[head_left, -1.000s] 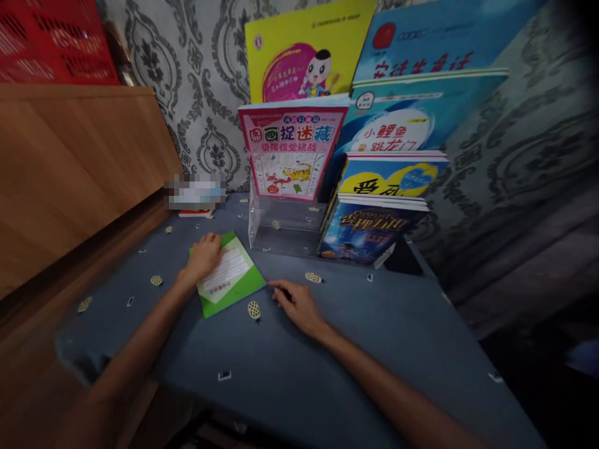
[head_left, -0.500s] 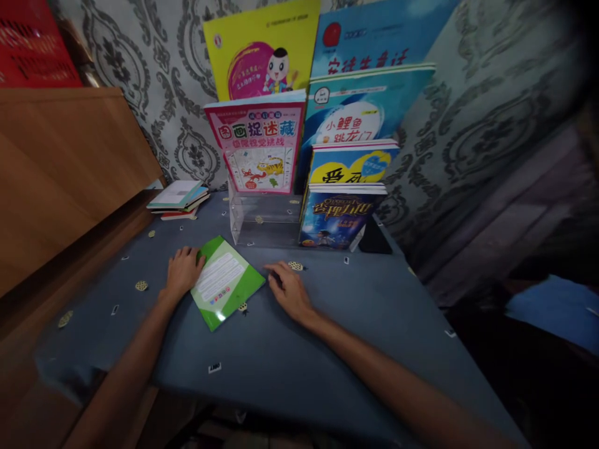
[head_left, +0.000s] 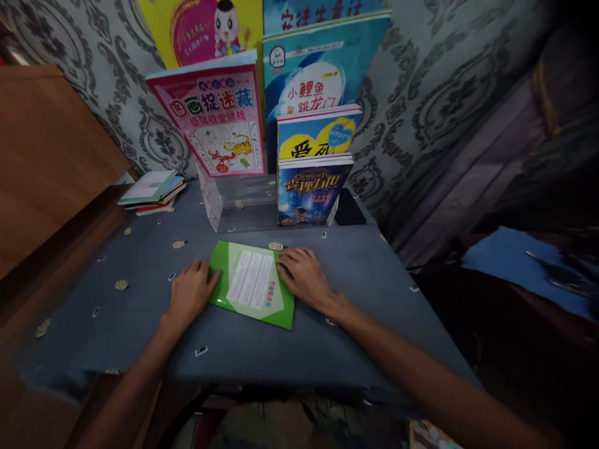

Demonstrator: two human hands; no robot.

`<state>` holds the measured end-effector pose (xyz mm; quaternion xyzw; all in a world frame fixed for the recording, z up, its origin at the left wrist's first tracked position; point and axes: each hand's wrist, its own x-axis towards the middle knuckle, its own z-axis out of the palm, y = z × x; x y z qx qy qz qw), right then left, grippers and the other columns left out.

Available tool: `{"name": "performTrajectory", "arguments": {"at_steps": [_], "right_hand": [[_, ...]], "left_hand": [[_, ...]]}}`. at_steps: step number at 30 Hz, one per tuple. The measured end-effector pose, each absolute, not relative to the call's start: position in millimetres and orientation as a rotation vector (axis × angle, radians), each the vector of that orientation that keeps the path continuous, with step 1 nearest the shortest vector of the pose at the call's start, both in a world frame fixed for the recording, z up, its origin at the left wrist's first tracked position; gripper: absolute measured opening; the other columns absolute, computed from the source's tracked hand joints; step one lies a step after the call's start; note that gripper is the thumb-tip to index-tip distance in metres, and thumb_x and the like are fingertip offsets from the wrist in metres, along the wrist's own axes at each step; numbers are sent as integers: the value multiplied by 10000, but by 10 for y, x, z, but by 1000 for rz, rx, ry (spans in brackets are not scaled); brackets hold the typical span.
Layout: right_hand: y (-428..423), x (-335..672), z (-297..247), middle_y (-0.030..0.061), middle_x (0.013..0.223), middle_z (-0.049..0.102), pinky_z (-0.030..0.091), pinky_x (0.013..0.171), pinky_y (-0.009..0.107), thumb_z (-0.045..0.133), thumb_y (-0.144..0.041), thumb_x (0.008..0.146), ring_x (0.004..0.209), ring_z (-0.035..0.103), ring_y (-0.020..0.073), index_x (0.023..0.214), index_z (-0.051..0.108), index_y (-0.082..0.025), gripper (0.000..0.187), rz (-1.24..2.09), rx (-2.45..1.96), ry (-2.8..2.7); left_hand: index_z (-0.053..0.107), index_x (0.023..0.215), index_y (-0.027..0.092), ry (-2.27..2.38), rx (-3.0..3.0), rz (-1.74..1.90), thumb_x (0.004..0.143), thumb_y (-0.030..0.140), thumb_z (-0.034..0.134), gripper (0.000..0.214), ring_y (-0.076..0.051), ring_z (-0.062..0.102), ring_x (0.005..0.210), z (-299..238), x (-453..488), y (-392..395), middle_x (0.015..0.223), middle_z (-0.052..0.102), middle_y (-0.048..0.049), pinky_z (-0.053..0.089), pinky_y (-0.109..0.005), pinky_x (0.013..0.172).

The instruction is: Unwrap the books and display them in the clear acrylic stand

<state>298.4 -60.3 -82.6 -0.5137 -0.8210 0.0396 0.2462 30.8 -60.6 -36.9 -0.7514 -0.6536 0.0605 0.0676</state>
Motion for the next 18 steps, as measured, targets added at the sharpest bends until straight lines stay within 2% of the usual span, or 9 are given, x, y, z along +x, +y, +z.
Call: {"name": "performTrajectory", "arguments": {"at_steps": [7, 11, 16, 18], "right_hand": [[-626, 3302, -826, 146, 1100, 694, 395, 936, 447, 463, -211, 968, 1026, 584, 298, 1041, 707, -167, 258, 12, -1682, -2202], [-633, 3416, -874, 157, 1144, 663, 380, 998, 496, 433, -233, 973, 1067, 566, 319, 1124, 682, -172, 297, -30, -1696, -2173], [-645, 3407, -898, 169, 1173, 643, 370, 1034, 519, 425, -234, 979, 1100, 558, 332, 1167, 666, -159, 314, -32, -1734, -2164], [-651, 3384, -891, 172, 1178, 641, 358, 1058, 521, 431, -228, 979, 1110, 555, 331, 1176, 664, -154, 314, -44, -1746, -2163]], "left_hand": [[648, 1010, 159, -1828, -2469, 107, 1027, 358, 431, 295, -268, 660, 1007, -479, 702, -775, 1036, 667, -128, 522, -337, 757], [644, 997, 179, -1762, -2545, 11, 1026, 347, 425, 278, -263, 652, 1007, -542, 810, -832, 1044, 667, -123, 533, -352, 775], [647, 1000, 184, -1757, -2558, 118, 1024, 317, 414, 270, -255, 645, 996, -433, 887, -750, 1043, 668, -119, 530, -338, 761], [647, 1024, 174, -1697, -2566, 118, 1013, 287, 429, 246, -267, 627, 1039, -403, 941, -676, 1083, 662, -131, 532, -355, 809]]}}
